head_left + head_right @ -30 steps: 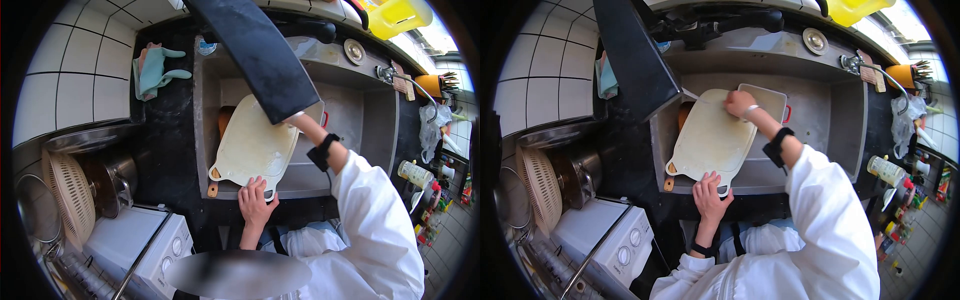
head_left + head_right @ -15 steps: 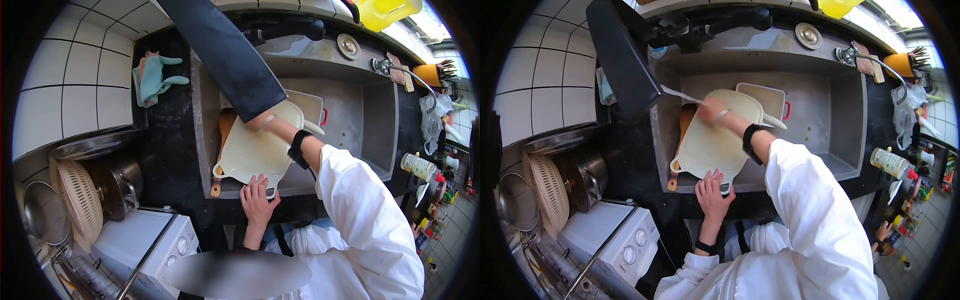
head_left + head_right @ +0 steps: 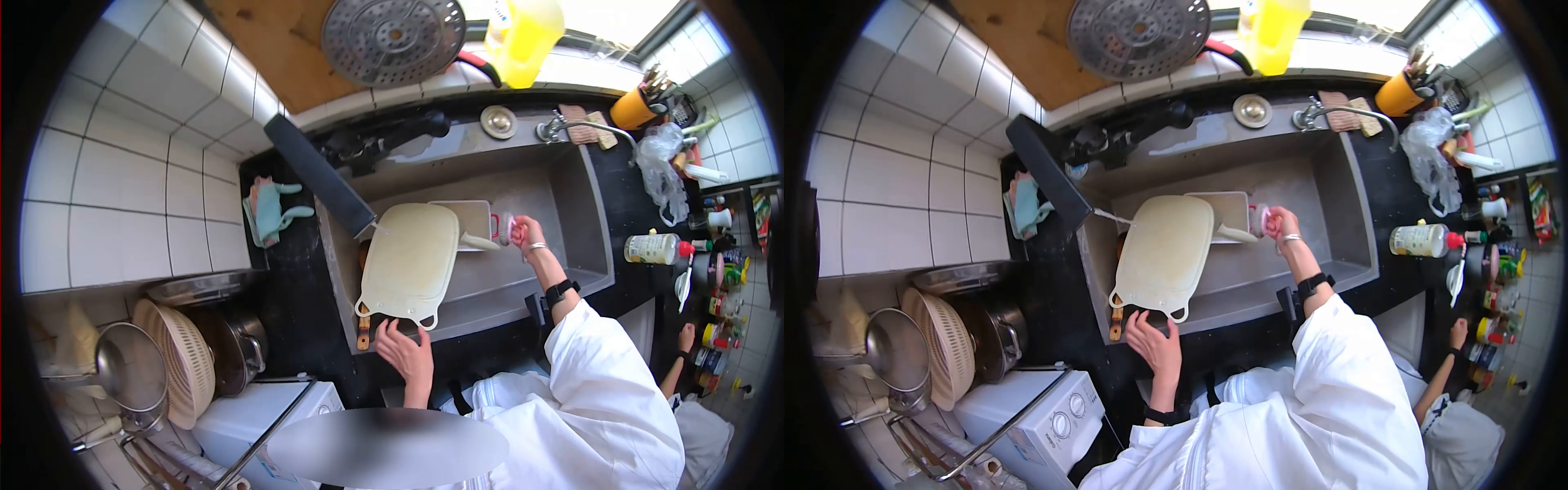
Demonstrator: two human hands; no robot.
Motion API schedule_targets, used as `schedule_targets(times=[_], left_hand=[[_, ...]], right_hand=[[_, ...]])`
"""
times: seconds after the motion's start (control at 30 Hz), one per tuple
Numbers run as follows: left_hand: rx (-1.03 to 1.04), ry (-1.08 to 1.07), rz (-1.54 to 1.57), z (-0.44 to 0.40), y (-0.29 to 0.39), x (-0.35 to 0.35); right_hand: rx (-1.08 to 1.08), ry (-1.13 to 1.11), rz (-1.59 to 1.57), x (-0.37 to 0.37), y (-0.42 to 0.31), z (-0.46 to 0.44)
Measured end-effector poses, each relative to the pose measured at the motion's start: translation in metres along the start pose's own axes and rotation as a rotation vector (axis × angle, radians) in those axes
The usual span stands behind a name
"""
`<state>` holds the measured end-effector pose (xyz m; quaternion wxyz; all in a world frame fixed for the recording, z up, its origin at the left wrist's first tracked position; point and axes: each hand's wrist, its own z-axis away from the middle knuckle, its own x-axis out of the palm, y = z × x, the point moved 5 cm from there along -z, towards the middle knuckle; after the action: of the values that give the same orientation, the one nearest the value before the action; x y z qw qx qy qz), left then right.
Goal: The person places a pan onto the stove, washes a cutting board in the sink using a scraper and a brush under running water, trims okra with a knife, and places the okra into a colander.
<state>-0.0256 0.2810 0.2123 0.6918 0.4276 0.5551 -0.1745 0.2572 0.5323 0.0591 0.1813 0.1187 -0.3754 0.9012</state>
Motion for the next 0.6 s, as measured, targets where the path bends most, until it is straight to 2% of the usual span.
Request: schedule_targets(times=[0.07, 0.17, 0.23, 0.27, 0.3, 0.37, 0.4, 0.47, 0.5, 0.6], left_hand=[[0.009, -0.060, -0.202, -0.002, -0.015, 0.009], [0.053, -0.208, -0.336, -0.010, -0.028, 0.029], [0.105, -0.234, -0.365, -0.018, -0.026, 0.038], [0.069, -0.312, -0.332, -0.024, -0.029, 0.045], [0.032, -0.389, -0.299, -0.031, -0.032, 0.052], [-0.085, -0.517, -0.193, -0.045, -0.040, 0.072], [-0.238, -0.630, 0.050, -0.051, -0.054, 0.092], [-0.536, -0.845, 0.553, -0.058, -0.068, 0.130], [-0.734, -0.846, 0.784, -0.058, -0.060, 0.124], [-0.994, -0.711, 1.400, -0.060, -0.071, 0.156]], right_hand=[[0.090, -0.093, -0.278, -0.019, 0.002, 0.009], [0.113, -0.113, -0.276, -0.047, 0.009, 0.014], [0.017, 0.085, 0.124, -0.055, 0.010, 0.022], [-0.026, 0.186, 0.323, -0.056, 0.010, 0.027], [-0.053, 0.204, 0.487, -0.054, 0.007, 0.033], [-0.260, 0.242, 0.789, -0.070, 0.032, 0.011], [-0.364, 0.265, 0.937, -0.074, 0.041, 0.005], [-0.314, 0.274, 1.166, -0.049, 0.031, 0.036], [-0.324, 0.289, 1.224, -0.047, 0.036, 0.039], [-0.297, 0.263, 1.292, -0.027, 0.031, 0.058]])
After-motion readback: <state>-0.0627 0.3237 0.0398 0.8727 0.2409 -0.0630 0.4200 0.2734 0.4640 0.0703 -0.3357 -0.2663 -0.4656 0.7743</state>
